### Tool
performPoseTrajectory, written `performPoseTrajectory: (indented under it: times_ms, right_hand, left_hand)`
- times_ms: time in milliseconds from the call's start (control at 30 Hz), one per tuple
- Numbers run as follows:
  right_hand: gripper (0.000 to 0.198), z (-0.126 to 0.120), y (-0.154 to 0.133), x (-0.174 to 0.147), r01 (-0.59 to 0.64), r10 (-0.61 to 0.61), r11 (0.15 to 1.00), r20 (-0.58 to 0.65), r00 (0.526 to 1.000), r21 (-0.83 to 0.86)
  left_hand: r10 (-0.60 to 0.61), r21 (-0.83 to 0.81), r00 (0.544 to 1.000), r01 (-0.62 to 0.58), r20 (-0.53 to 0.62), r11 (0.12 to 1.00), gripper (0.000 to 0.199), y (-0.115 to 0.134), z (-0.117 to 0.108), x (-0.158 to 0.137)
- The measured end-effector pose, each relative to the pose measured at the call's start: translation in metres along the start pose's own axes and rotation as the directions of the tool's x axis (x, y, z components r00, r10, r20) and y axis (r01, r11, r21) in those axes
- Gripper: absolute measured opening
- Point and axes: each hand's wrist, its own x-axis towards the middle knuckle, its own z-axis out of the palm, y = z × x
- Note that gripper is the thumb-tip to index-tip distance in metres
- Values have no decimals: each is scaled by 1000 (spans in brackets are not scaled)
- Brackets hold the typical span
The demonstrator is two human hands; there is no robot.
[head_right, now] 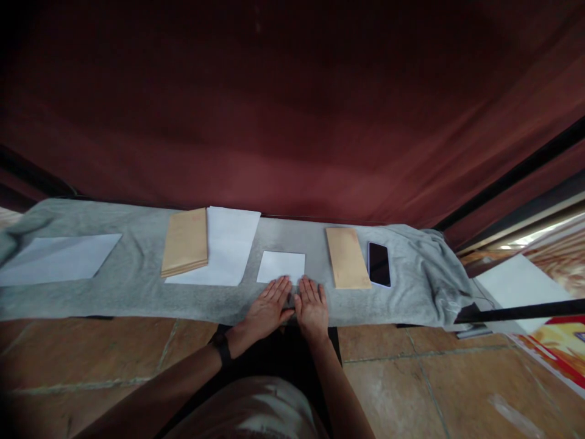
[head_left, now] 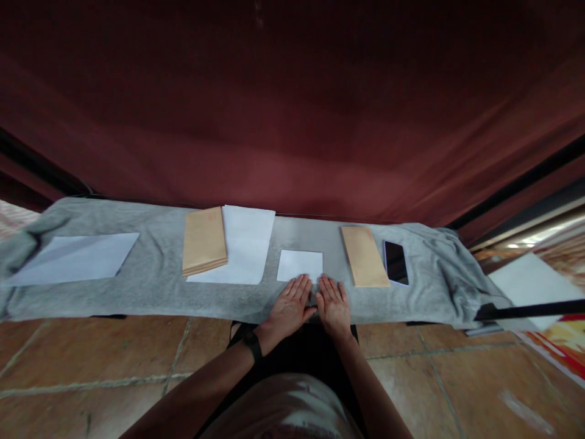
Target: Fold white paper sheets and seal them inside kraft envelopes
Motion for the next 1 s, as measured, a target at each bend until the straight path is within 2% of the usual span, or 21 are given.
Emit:
performPoseTrajectory:
  times_ms: [267,567,667,767,833,867,933,1000]
  right_hand:
    - [46,1,-2,-3,-25,24,999,-23,999,-42]
    - [45,0,-3,-3,-27,25,999,-38,999,-38]
    - [45,-2,-4,-2,-27,25,999,-41,999,-34]
    - [45,-1,-4,-2,-28,27,999,-43,999,-27]
    - [45,0,-4,-2,-37,36,999,-48,998,-23]
    - [45,1,-4,-2,-42,41,999,-51,998,-21]
    - [45,2,-4,-2,-49,48,999,-58,997,-19]
    - [45,3,-3,-2,-51,50,999,-60,997,-18]
  left_hand:
    - [-57,-26,995,56,-77,998,72,-18,-2,-17]
    - [-201,-38,975,198,-92,979,67,-37,-10,-28]
    - [-266,-108,960,256,-86,961,62,-40,-13,-29]
    - [-376,-259,925,349,-59,901,51,-43,-17,-23]
    - [-475,-418,880,425,-18,803,45,-46,-20,-14]
    - [-533,-515,846,462,12,722,42,-48,-22,-9]
    - [-668,-730,736,515,107,450,38,-51,-27,4]
    - [-756,-856,615,495,223,151,36,-55,-31,14]
